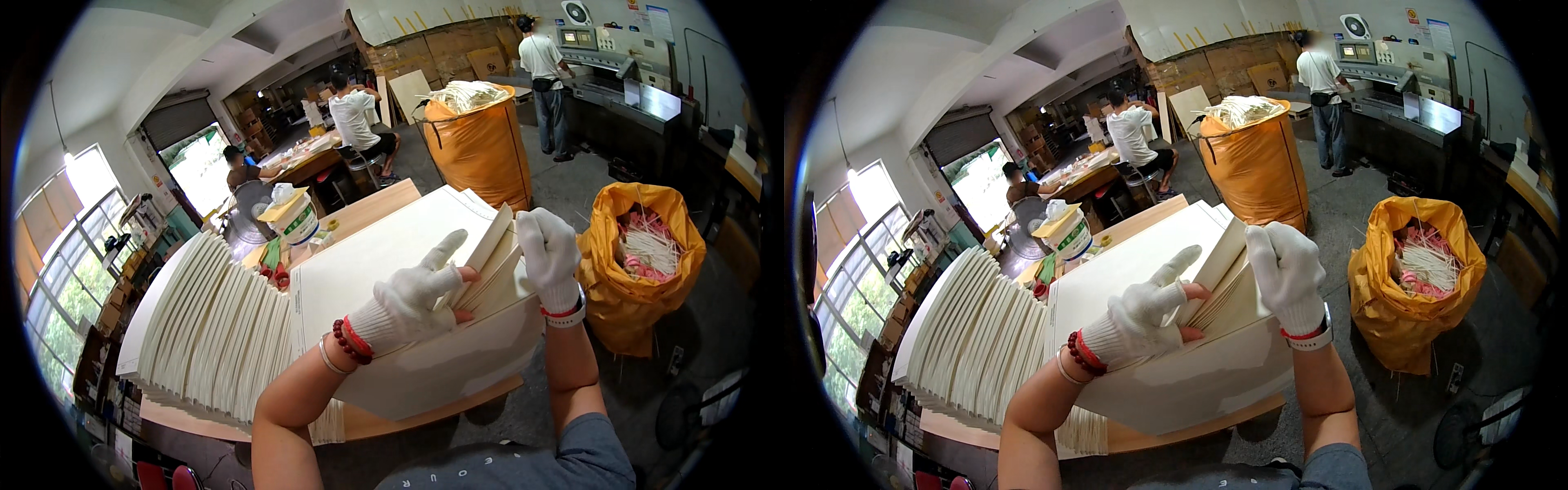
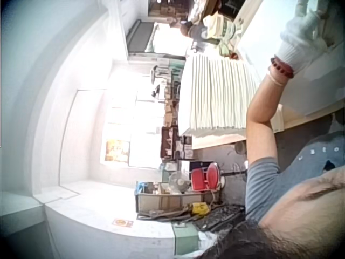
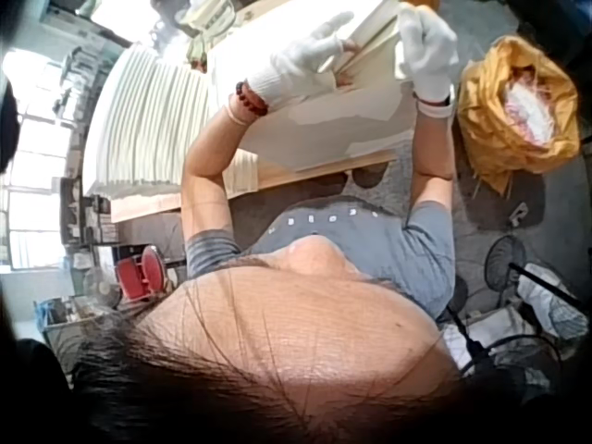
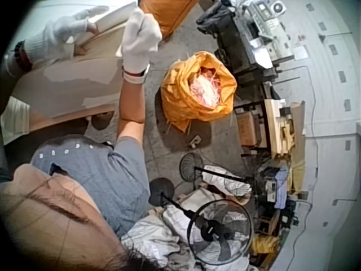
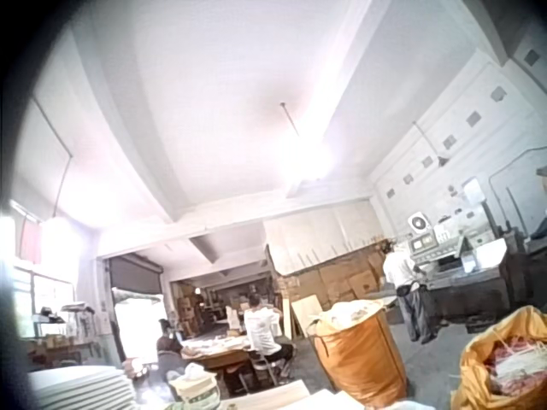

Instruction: The person repeatedly lifts a stack of white paper sheets from a table and places them onto a growing pile. The person wears white gloves and handles the paper with both hands. The task continues in a repetitive loop throughout the clip.

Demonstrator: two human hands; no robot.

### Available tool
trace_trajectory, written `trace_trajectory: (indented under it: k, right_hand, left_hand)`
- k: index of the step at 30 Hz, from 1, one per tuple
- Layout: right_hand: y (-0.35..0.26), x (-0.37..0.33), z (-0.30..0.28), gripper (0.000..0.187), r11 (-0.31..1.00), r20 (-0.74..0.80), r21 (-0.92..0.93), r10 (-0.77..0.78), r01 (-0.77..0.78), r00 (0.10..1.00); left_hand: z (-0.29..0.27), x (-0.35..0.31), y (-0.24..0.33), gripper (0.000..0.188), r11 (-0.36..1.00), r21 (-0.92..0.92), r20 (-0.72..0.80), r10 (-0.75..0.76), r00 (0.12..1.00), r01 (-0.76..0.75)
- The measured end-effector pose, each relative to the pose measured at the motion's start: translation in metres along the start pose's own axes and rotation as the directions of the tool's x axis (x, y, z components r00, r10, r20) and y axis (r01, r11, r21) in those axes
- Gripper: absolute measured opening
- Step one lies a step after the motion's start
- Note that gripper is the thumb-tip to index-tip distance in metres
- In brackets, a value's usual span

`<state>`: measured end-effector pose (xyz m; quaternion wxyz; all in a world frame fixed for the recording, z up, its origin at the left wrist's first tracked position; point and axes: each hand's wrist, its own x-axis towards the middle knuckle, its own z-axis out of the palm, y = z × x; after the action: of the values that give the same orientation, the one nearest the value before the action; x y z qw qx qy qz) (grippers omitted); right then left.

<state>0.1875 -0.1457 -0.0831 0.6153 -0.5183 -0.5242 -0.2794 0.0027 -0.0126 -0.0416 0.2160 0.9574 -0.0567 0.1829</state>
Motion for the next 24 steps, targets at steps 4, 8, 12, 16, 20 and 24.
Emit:
trace_trajectory:
  k: [4, 8, 12, 16, 20, 24]
  right_hand:
    - [-0.002, 0.002, -0.001, 0.016, 0.998, -0.003, 0.051, 0.024, -0.023, 1.000]
    - [-0.002, 0.001, -0.005, 0.011, 0.999, 0.028, -0.021, -0.034, 0.035, 0.999]
    - [0.001, -0.001, 0.000, 0.007, 0.989, 0.016, -0.108, -0.096, 0.098, 0.995]
    - [0.002, -0.003, -0.002, 0.006, 1.000, 0.026, -0.005, 0.008, -0.008, 1.000]
    - [0.006, -0.002, -0.005, 0.007, 0.992, 0.035, -0.048, -0.114, 0.115, 0.993]
    - [0.011, -0.003, -0.004, 0.011, 0.973, 0.042, -0.101, -0.205, 0.208, 0.978]
  left_hand:
    - [-0.001, 0.000, -0.002, 0.045, 0.998, -0.051, -0.001, 0.025, 1.000, -0.025]
    - [-0.004, 0.004, 0.009, 0.036, 0.999, 0.048, 0.079, -0.029, 0.996, 0.025]
    - [-0.008, 0.006, 0.009, 0.034, 0.998, 0.023, 0.139, -0.065, 0.988, 0.062]
    - [-0.006, 0.002, 0.013, 0.034, 0.993, 0.120, 0.033, -0.020, 0.999, 0.016]
    - [-0.003, 0.002, 0.004, 0.044, 1.000, 0.028, 0.013, -0.009, 1.000, 0.008]
    - [-0.004, 0.001, 0.000, 0.046, 0.997, -0.070, 0.024, -0.016, 1.000, 0.018]
